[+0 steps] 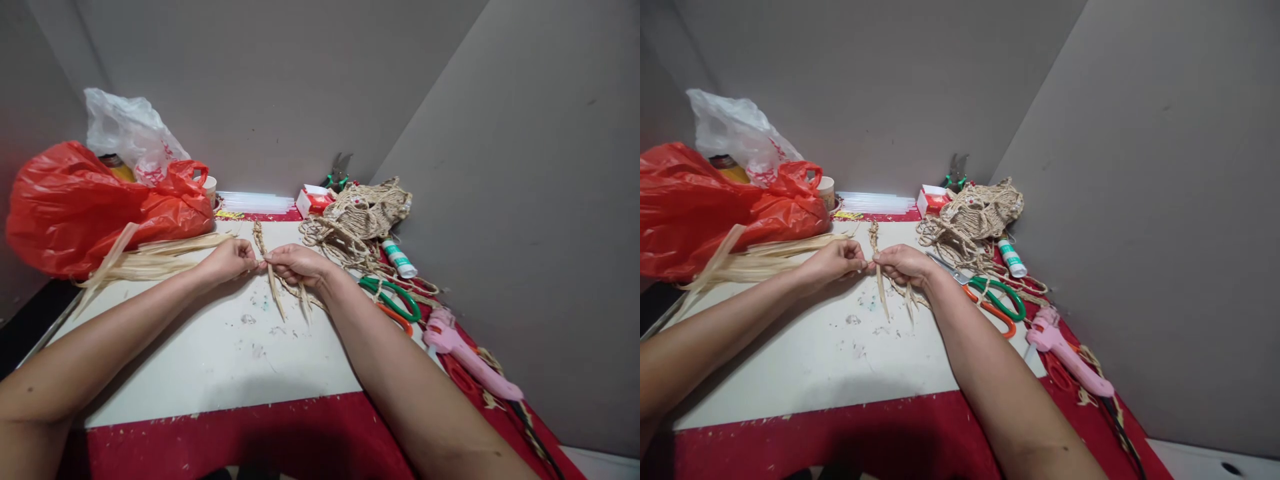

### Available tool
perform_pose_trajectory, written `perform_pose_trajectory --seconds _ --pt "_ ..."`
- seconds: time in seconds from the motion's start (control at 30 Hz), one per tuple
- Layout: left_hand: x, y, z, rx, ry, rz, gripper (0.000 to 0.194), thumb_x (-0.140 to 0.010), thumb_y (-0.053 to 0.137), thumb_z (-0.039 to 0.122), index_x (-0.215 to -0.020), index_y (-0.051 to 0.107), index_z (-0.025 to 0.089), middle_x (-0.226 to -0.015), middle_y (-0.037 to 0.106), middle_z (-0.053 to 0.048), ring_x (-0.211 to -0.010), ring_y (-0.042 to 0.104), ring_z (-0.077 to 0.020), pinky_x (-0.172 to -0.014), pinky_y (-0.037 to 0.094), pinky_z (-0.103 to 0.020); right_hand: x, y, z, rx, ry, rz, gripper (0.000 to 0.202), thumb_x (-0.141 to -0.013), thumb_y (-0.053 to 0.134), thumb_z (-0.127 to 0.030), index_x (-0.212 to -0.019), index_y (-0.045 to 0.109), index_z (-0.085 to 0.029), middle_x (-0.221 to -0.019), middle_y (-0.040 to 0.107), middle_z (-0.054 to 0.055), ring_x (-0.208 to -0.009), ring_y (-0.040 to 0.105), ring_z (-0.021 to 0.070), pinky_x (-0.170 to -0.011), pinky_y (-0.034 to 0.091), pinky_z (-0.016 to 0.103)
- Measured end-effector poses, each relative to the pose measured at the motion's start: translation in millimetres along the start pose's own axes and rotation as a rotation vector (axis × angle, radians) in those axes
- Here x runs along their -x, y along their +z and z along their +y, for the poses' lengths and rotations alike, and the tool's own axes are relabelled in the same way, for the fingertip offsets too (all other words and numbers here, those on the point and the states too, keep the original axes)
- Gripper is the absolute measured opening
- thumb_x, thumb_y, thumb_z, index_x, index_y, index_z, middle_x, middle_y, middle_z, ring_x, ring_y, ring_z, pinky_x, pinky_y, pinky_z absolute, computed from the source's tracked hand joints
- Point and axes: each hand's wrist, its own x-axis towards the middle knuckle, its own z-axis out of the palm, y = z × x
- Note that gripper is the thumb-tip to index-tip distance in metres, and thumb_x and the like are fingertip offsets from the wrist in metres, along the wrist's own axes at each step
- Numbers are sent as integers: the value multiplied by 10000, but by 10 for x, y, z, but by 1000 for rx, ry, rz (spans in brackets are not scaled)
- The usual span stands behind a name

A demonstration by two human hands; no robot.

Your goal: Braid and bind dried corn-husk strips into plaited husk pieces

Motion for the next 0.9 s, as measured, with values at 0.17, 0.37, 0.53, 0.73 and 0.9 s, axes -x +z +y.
perform_pose_trajectory --seconds 0.17,0.37,0.53,0.73,0.9 --pt "-37 -17 6 80 -10 10 154 -653 660 201 -778 588 146 -595 626 2 -438 438 -48 -431 249 -176 19 5 -8 20 -37 -26 261 -753 633 -340 -816 623 -87 -423 214 -124 -362 99 22 -323 88 147" --pt "-101 -51 -64 -63 31 -1 140 -637 627 263 -618 649 126 -614 653 -33 -537 517 -88 -502 336 -198 7 92 16 139 -94 83 208 -776 595 -309 -748 625 -106 -354 273 -110 -310 144 29 -310 86 175" --pt "-86 -47 -37 -155 31 77 108 -631 578 219 -566 594 135 -481 570 12 -451 451 -76 -478 317 -203 -32 244 45 139 -103 285 183 -764 590 -228 -609 575 -131 -327 288 -100 -286 171 25 -304 89 184" --pt "53 39 95 -251 24 154 104 -626 525 169 -523 526 148 -407 480 47 -399 364 -65 -431 255 -202 -35 350 37 31 -46 310 247 -777 551 -193 -543 540 -116 -362 423 -45 -297 180 16 -298 89 172" --pt "110 82 157 -325 33 238 131 -639 515 175 -512 531 144 -442 505 31 -438 396 -78 -461 290 -208 -28 409 14 -133 -32 338 134 -746 535 -122 -616 556 -99 -515 591 15 -311 233 6 -291 131 151"
